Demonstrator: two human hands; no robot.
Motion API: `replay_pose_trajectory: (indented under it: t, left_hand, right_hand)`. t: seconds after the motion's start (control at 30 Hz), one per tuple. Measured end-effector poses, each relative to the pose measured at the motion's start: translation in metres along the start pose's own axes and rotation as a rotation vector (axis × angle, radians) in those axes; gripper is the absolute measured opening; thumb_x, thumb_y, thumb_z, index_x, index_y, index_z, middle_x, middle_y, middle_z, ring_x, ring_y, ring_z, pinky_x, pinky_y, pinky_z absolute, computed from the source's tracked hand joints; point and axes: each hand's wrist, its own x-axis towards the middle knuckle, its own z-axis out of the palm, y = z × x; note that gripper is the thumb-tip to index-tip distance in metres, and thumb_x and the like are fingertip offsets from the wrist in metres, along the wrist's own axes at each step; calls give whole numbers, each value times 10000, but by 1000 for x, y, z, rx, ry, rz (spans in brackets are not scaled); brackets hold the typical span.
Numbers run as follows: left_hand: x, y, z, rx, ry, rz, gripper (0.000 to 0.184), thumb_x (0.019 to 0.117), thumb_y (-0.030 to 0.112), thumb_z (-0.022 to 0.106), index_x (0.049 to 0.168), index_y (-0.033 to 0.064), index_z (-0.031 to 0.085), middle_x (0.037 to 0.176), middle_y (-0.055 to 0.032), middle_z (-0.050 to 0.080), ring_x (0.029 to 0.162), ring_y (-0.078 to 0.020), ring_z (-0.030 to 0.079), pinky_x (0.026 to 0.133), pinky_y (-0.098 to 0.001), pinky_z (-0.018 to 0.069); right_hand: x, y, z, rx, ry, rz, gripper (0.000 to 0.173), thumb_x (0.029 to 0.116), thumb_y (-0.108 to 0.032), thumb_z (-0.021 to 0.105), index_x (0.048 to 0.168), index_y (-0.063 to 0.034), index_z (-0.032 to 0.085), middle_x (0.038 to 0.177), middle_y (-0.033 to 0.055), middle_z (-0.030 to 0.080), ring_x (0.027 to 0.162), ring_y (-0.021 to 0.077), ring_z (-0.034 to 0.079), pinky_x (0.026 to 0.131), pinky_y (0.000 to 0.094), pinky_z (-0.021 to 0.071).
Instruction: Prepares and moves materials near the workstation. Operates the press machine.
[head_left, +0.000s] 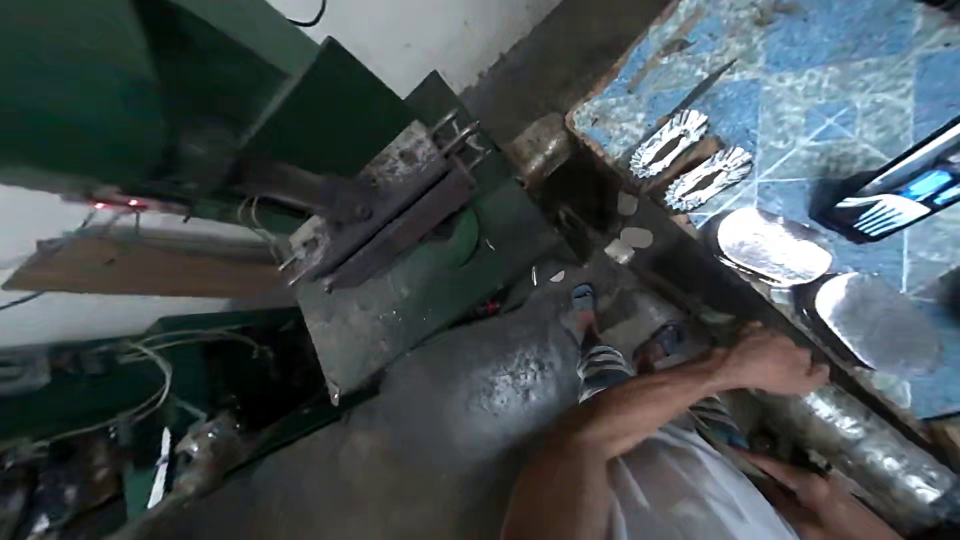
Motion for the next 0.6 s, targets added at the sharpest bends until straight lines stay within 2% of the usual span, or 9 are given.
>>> replay_pose_trajectory:
  t: [0.07, 0.13, 0.23, 0.33, 0.43, 0.5, 0.53, 0.57, 0.6]
  left_hand:
    - [-48, 0, -50, -94, 382, 56, 358, 1068, 274, 494, 1077, 35, 761, 1126, -112, 746, 1194, -250, 646, 1164, -431, 384]
    - [-91, 0, -93, -217, 688, 75, 348, 1063, 195, 493, 1257, 0, 706, 1339, -142, 676, 1349, -273, 558, 1213, -441, 343]
    - [-121, -22, -146, -309, 991, 39, 484, 1094, 225, 296, 1437, -5, 550, 1502, -175, 514, 1432, -284, 443, 1221, -444, 328]
    - [-129, -46, -222, -423, 1225, -8, 552, 1122, 245, 164, 1481, -13, 495, 1507, -197, 516, 1415, -247, 479, 1202, -420, 364]
    - [-142, -64, -278, -463, 1303, -20, 553, 1139, 267, 146, 1514, -6, 448, 1548, -194, 470, 1439, -226, 448, 1205, -407, 343]
    - [-166, -72, -290, -263, 1262, -185, 536, 1143, 303, 210, 1519, 26, 472, 1529, -156, 522, 1441, -221, 467, 1247, -441, 273]
    - [-186, -76, -287, -127, 1227, -325, 522, 1136, 337, 276, 1444, 32, 566, 1421, -142, 624, 1375, -232, 540, 1243, -510, 228]
    - [-209, -86, -280, -30, 1165, -478, 526, 1124, 395, 324, 1302, 41, 670, 1252, -131, 712, 1258, -248, 618, 1211, -580, 226]
    - [-233, -104, -271, 14, 1082, -627, 535, 1111, 447, 356, 1246, 62, 704, 1176, -127, 737, 1201, -271, 647, 1185, -628, 238]
  right_hand:
    - [8, -17, -10, -135, 66, -46, 375, 1028, -180, 599, 1392, -101, 644, 1106, 260, 737, 1004, 469, 715, 903, 695, 524]
    - [22, -39, -19, -278, 220, -182, 350, 982, -130, 627, 1325, -97, 691, 984, 250, 751, 873, 476, 730, 786, 698, 552]
    - [52, -90, -35, -388, 488, -474, 420, 890, -42, 637, 1294, -119, 716, 852, 193, 745, 664, 421, 710, 602, 644, 560]
    - [80, -146, -48, -434, 637, -683, 432, 911, -21, 574, 1310, -116, 709, 899, 184, 758, 653, 396, 715, 566, 599, 562]
    - [102, -189, -50, -496, 644, -729, 422, 935, -19, 543, 1316, -102, 706, 845, 205, 742, 635, 416, 701, 553, 596, 547]
    - [117, -211, -46, -527, 609, -697, 416, 943, -29, 534, 1309, -116, 712, 827, 205, 739, 641, 421, 700, 563, 602, 544]
    - [125, -220, -42, -537, 573, -666, 411, 955, -33, 533, 1313, -125, 713, 833, 212, 741, 664, 436, 707, 583, 616, 548]
    - [133, -228, -39, -552, 524, -628, 407, 969, -40, 528, 1320, -136, 709, 845, 218, 741, 692, 447, 712, 604, 627, 551]
    - [140, -238, -36, -573, 462, -585, 410, 979, -49, 522, 1333, -150, 702, 865, 226, 742, 724, 460, 715, 626, 637, 548]
